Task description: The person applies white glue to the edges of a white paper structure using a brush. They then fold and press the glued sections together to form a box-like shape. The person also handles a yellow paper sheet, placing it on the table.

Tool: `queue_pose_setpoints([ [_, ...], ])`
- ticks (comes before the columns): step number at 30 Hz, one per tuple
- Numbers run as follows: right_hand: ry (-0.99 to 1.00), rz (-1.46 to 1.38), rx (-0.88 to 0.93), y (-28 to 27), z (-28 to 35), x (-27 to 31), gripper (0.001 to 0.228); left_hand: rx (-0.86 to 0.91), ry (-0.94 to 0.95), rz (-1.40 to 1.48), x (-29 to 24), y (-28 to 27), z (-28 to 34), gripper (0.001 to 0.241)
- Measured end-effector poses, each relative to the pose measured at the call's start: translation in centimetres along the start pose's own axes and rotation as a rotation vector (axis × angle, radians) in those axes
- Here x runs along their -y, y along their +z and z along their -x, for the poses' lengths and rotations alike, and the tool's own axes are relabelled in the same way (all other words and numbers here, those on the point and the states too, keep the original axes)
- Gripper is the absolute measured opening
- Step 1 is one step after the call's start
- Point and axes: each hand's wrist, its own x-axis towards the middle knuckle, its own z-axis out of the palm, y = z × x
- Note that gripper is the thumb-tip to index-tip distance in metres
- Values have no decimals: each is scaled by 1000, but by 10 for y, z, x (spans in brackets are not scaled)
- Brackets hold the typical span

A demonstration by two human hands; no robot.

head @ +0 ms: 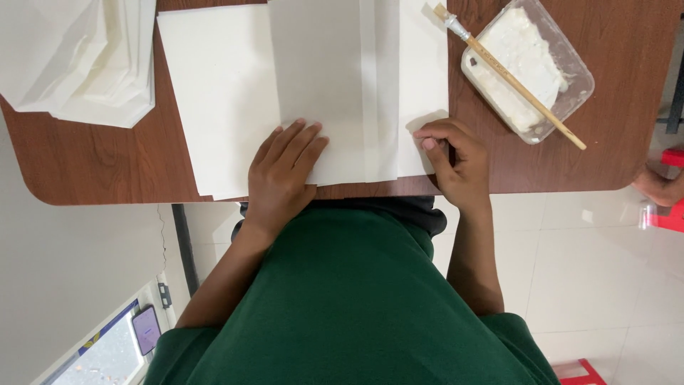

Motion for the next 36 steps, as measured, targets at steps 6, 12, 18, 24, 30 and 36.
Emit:
queue_pose_setpoints([
  [6,-62,65,-11,4,0,4,19,-23,-29,-65,-5,1,-1,44],
  [12,-185,224,0,22,-18,29,15,-11,-149,-84,-19,-11,-22,56],
  [18,-237,333,33,36,-33,29,9,41,-173,-49,-18,-26,-44,61],
  [24,-203,446,9,44,-38,23,5,141,-20,311,11,-57,-64,35],
  [30,-205,529,34,48,-44,30,10,234,199,247,57,-17,-65,20],
  [36,-274,721,143,49,-60,24,18,237,383,140,80,12,-83,22],
])
